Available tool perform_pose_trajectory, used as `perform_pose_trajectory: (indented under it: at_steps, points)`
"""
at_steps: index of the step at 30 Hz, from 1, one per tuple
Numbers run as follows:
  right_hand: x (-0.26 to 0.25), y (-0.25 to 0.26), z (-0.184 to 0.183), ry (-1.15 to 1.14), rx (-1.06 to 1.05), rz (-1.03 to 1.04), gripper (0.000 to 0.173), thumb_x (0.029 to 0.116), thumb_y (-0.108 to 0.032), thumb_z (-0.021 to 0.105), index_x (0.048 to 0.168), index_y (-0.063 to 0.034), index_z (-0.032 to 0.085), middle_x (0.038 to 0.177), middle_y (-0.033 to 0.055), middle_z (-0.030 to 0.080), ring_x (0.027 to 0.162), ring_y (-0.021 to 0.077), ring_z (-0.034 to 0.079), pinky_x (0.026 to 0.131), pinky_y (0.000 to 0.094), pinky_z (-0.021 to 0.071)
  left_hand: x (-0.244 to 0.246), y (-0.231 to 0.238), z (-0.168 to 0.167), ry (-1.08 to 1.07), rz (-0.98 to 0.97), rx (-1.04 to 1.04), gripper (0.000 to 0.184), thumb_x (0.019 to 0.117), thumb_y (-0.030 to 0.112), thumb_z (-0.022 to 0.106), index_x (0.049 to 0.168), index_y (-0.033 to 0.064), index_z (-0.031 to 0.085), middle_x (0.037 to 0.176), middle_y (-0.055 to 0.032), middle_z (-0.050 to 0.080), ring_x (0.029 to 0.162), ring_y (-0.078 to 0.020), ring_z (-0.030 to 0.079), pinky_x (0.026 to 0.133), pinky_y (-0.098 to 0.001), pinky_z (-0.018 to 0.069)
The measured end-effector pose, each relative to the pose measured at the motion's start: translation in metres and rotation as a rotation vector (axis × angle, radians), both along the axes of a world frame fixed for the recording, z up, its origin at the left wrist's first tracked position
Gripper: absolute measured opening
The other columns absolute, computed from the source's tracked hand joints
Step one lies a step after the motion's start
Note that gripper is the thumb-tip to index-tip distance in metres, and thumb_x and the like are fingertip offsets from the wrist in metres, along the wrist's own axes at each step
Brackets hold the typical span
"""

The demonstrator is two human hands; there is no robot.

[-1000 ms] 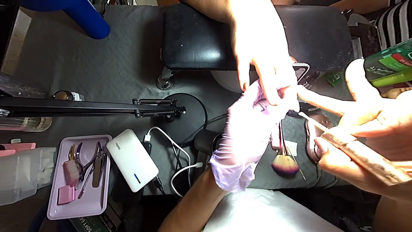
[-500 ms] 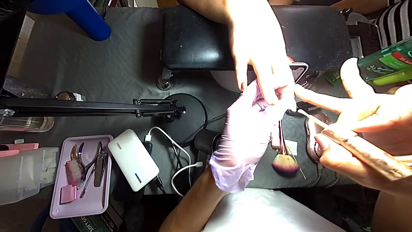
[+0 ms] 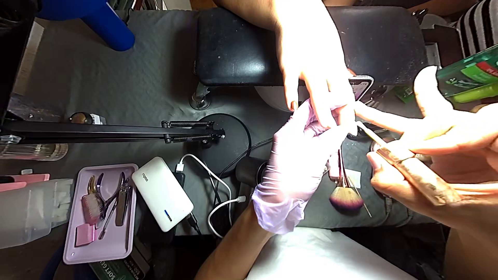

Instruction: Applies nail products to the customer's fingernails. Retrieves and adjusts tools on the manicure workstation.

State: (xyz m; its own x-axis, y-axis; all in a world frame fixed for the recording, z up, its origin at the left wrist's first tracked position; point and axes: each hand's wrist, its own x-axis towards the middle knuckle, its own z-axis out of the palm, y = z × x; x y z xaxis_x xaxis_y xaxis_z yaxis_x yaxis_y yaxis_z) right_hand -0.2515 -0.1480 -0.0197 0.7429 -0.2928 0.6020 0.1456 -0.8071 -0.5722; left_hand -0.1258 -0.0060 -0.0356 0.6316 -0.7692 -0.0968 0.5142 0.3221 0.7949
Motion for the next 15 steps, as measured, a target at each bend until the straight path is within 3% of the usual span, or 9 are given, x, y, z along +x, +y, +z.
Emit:
perform_pose_trajectory:
  at_steps: [8,11,15]
  points:
    - [0.0025,0.0031,-0.0006,0.000,-0.054,0.001,0.021,0.0803,-0.018,0.080,0.086,-0.0131,0.060,0.090,-0.0021,0.071,0.093,0.0226,0.075,0.103,0.0627,0.0565,0.0006,0.0022,-0.0011,-0.028,-0.015,0.021,0.051,0.0915,-0.014,0.059,0.135,0.0127,0.058,0.114,-0.0039,0.067,0.096,-0.0081,0.066,0.080,-0.0216,0.0559]
    - [0.0015,0.0034,-0.0008,0.014,-0.056,0.005,0.022,0.0806,-0.018,0.081,0.085,-0.0123,0.060,0.088,-0.0003,0.072,0.092,0.0241,0.075,0.100,0.0616,0.0587,0.0007,0.0028,-0.0005,-0.024,-0.013,0.029,0.051,0.0911,-0.013,0.060,0.134,0.0135,0.059,0.112,-0.0032,0.068,0.093,-0.0073,0.066,0.076,-0.0204,0.0559]
    - [-0.0015,0.0038,-0.0018,0.031,-0.043,0.024,0.020,0.0824,-0.019,0.078,0.084,-0.0137,0.059,0.085,-0.0017,0.070,0.087,0.0190,0.074,0.096,0.0559,0.0605,0.0010,0.0027,-0.0020,-0.023,-0.014,0.011,0.051,0.0913,-0.013,0.059,0.135,0.0132,0.058,0.111,-0.0033,0.068,0.090,-0.0069,0.066,0.074,-0.0201,0.0557]
